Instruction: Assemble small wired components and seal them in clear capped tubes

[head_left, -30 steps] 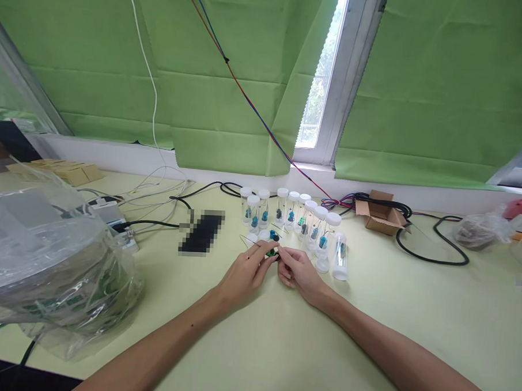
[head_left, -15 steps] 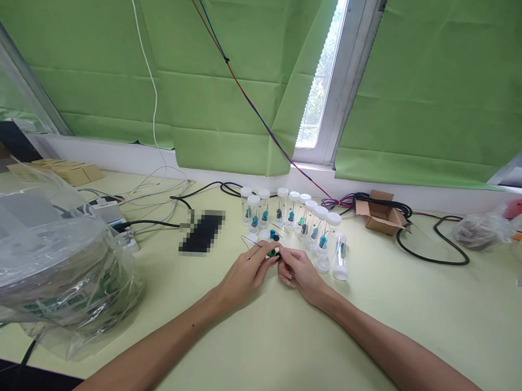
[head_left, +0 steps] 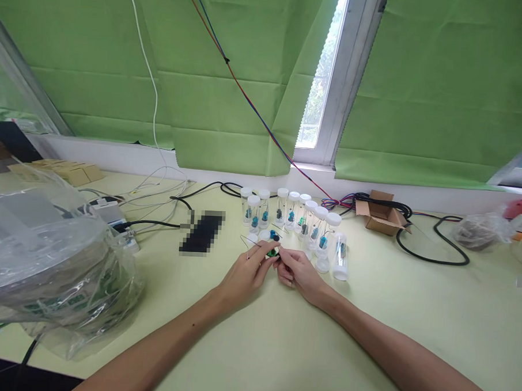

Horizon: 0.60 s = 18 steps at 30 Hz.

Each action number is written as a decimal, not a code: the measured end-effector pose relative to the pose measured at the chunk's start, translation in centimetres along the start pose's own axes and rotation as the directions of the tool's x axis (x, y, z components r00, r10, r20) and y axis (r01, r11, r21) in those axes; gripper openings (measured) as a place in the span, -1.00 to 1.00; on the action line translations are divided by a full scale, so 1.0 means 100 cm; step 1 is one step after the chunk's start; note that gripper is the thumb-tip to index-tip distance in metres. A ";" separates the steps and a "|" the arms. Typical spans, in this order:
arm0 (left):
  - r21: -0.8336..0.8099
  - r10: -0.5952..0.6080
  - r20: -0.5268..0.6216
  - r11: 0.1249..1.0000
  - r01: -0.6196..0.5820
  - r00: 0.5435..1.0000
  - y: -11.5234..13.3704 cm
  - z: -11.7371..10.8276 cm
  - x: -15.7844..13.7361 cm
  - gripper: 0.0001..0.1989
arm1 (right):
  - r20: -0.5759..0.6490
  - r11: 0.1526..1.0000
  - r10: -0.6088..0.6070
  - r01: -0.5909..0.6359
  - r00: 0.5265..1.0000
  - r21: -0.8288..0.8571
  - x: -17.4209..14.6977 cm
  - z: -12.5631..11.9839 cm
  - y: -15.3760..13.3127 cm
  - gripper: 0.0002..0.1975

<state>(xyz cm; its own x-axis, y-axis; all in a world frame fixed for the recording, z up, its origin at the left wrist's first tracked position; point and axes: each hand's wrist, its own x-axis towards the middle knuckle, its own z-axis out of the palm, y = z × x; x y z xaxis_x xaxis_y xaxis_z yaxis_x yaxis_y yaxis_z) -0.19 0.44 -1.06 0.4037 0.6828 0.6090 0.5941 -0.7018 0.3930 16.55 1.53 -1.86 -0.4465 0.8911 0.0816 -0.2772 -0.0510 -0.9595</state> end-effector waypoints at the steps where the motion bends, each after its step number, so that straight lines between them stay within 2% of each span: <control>1: -0.003 0.000 0.002 1.000 0.000 1.000 0.000 0.000 0.000 -0.67 | -0.008 1.000 0.005 -0.005 1.000 -0.001 0.000 0.000 0.001 -0.48; 10: -0.046 -0.003 0.017 0.999 0.004 1.000 0.004 -0.002 0.002 -0.63 | -0.031 0.998 0.042 -0.044 0.999 -0.037 0.001 0.001 0.001 -0.40; 18: -0.113 -0.050 0.005 0.992 0.051 0.999 0.001 0.002 0.000 -0.66 | -0.041 0.997 0.021 -0.024 0.999 -0.077 0.001 0.001 0.004 -0.38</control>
<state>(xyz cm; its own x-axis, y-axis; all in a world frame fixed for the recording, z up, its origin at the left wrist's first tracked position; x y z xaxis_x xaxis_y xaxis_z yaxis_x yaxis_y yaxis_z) 0.02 0.44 -1.15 0.3768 0.7182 0.5850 0.5316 -0.6848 0.4984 16.27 1.57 -2.20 -0.4165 0.9077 0.0507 -0.2005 -0.0373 -0.9790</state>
